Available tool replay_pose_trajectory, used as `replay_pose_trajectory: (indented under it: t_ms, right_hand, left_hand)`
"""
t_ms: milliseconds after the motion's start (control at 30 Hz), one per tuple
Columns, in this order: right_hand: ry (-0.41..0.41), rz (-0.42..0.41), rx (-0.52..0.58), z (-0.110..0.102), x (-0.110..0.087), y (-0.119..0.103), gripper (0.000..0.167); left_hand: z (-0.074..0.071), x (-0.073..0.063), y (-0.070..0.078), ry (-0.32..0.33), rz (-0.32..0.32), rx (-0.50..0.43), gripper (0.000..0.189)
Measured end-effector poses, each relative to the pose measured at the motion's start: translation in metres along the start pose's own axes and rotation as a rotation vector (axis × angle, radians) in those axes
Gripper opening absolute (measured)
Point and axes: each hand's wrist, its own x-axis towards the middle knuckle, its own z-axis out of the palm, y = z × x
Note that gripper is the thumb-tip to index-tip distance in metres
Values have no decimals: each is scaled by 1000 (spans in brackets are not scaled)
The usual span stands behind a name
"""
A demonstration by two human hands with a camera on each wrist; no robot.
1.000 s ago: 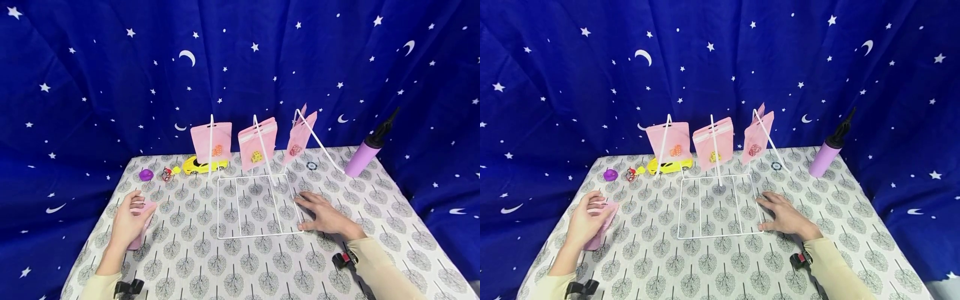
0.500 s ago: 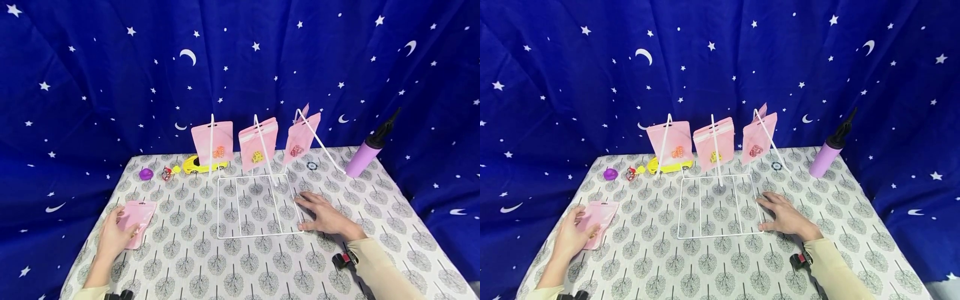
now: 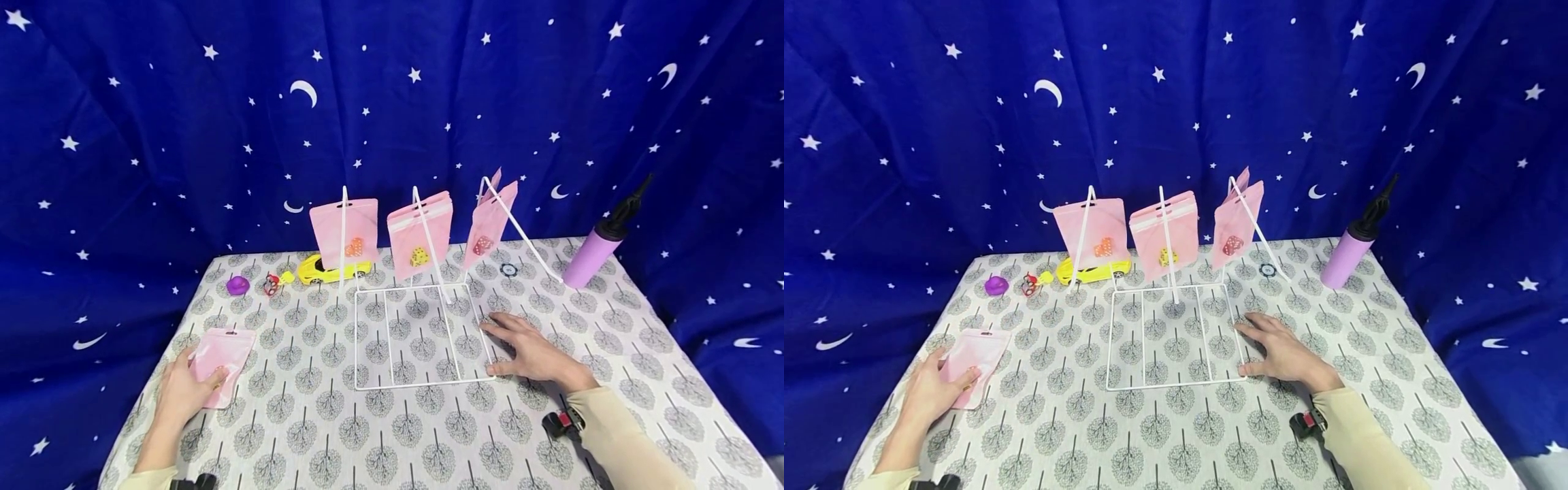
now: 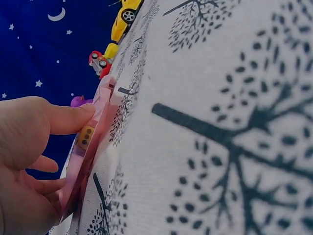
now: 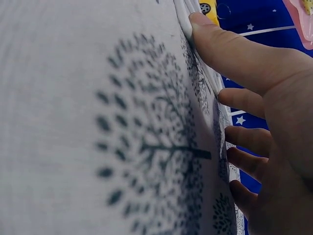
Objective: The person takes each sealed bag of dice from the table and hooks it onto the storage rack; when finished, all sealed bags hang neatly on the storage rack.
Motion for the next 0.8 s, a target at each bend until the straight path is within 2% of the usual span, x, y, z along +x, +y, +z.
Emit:
replay_pose_trajectory:
  t_ms: [367,633,800]
  right_hand:
    - [-12,6,-5,-1,1,0,92]
    - [-11,10,-1,-2,0,-1,90]
    - [-1,0,8,-2,1,0,90]
  left_hand:
    - [-1,-2,1,22,-50,-18,100]
    - [-5,-4,2,-56,-67,-22,97]
    - [-6,-4,2,-64,-61,-42,93]
